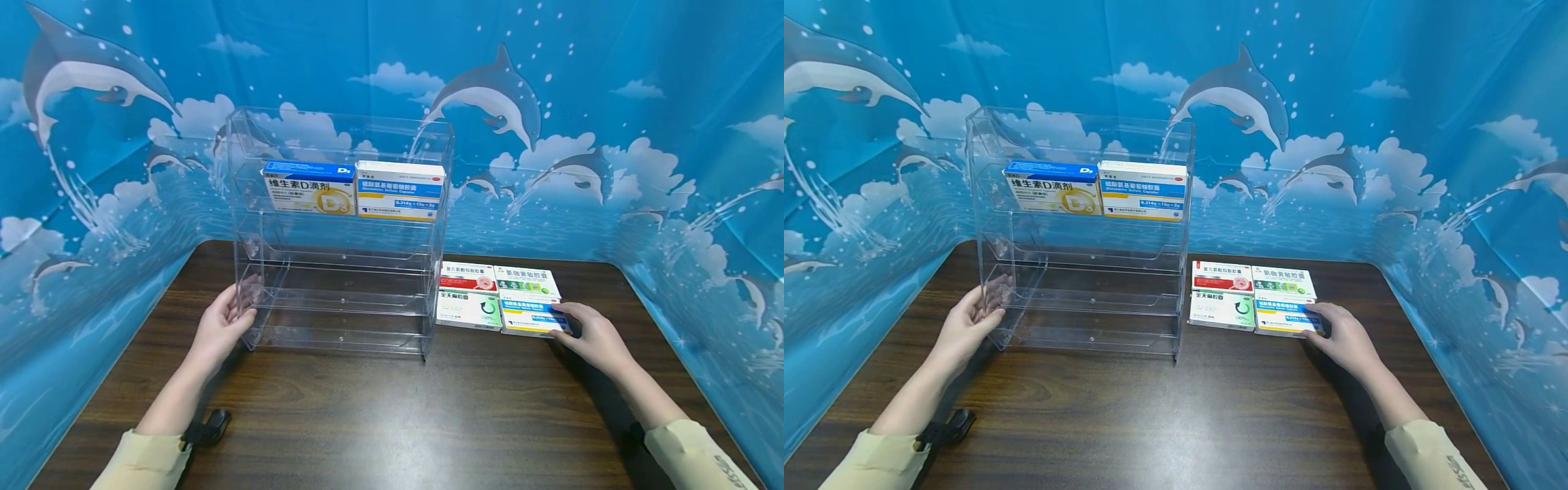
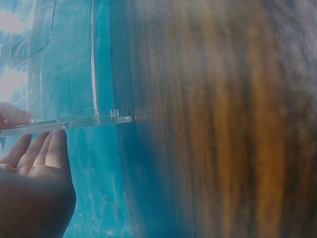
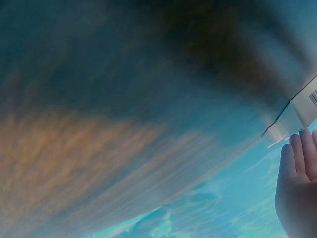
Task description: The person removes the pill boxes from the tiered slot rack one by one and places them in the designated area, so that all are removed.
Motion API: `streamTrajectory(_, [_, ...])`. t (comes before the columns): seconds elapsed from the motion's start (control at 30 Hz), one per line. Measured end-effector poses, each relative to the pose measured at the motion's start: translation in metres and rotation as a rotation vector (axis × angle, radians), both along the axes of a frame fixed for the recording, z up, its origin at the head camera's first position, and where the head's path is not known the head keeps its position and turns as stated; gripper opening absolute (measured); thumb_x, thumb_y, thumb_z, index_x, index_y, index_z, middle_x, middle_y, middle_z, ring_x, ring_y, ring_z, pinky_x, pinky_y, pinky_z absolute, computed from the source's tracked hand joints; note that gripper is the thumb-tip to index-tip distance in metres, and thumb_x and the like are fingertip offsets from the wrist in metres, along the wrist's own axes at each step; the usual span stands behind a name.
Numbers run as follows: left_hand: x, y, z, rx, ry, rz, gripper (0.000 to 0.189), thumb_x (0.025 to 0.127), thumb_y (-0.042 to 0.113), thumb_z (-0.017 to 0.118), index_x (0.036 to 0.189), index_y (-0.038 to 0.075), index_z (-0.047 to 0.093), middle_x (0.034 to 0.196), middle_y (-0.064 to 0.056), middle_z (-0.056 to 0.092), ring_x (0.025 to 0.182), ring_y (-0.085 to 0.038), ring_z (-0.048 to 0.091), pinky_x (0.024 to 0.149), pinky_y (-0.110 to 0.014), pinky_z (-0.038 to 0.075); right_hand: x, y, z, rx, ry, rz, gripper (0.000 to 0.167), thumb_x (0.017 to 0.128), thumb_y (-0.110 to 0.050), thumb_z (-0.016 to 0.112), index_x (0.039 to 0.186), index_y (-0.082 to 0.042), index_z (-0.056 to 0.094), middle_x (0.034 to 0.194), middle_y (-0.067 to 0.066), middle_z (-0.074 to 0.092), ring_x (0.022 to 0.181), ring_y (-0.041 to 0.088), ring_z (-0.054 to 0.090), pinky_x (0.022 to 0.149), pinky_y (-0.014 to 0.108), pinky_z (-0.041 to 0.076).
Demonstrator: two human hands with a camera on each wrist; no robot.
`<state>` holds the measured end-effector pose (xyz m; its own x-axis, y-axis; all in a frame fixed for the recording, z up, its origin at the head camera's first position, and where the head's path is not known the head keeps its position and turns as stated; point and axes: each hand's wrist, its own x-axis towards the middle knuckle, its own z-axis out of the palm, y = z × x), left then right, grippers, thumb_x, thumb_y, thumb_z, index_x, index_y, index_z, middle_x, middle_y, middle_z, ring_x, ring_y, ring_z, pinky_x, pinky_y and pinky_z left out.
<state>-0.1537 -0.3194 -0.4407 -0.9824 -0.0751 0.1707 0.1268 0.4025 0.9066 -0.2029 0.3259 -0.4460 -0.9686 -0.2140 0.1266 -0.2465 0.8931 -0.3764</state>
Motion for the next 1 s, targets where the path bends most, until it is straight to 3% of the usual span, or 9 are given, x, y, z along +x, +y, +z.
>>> streamTrajectory(0.27, [0.001,0.001,0.002,0.012,-0.025,0.008,0.061,0.106,-0.001,0.056,0.163,-0.005,0.033,0.156,-0.037,0.045,0.115,0.026,0.048,0.096,0.005,0.043,0.001,0.001,0.004,-0.026,0.023,0.000,0.059,0.089,-0.013,0.085,0.140,0.004,0.063,0.141,0.034,0.060,0.129,0.053,0.055,0.105,0.074,0.050])
streamTrajectory(0.43, [0.001,0.002,0.003,0.010,-0.033,0.012,0.061,0.106,0.000,0.055,0.163,-0.005,0.032,0.156,-0.038,0.046,0.112,0.028,0.047,0.094,0.005,0.044,0.000,-0.002,0.015,-0.046,0.081,0.011,0.055,0.090,-0.012,0.084,0.138,0.004,0.063,0.139,0.032,0.062,0.129,0.052,0.056,0.102,0.074,0.049])
streamTrajectory(0.73, [0.002,0.003,0.001,0.026,0.001,0.012,0.060,0.105,-0.004,0.055,0.161,-0.009,0.033,0.150,-0.038,0.049,0.111,0.028,0.050,0.094,0.002,0.048,-0.008,-0.023,0.055,-0.065,0.183,0.065,0.052,0.091,-0.008,0.083,0.138,0.003,0.064,0.137,0.029,0.064,0.128,0.049,0.058,0.098,0.071,0.051])
streamTrajectory(1.0, [0.001,0.001,0.000,0.047,-0.030,0.005,0.061,0.106,-0.004,0.054,0.162,-0.008,0.031,0.153,-0.041,0.046,0.107,0.030,0.048,0.093,0.005,0.045,-0.015,-0.051,0.103,-0.129,0.289,0.147,0.046,0.095,-0.004,0.078,0.139,-0.001,0.065,0.136,0.024,0.066,0.126,0.045,0.060,0.100,0.068,0.051])
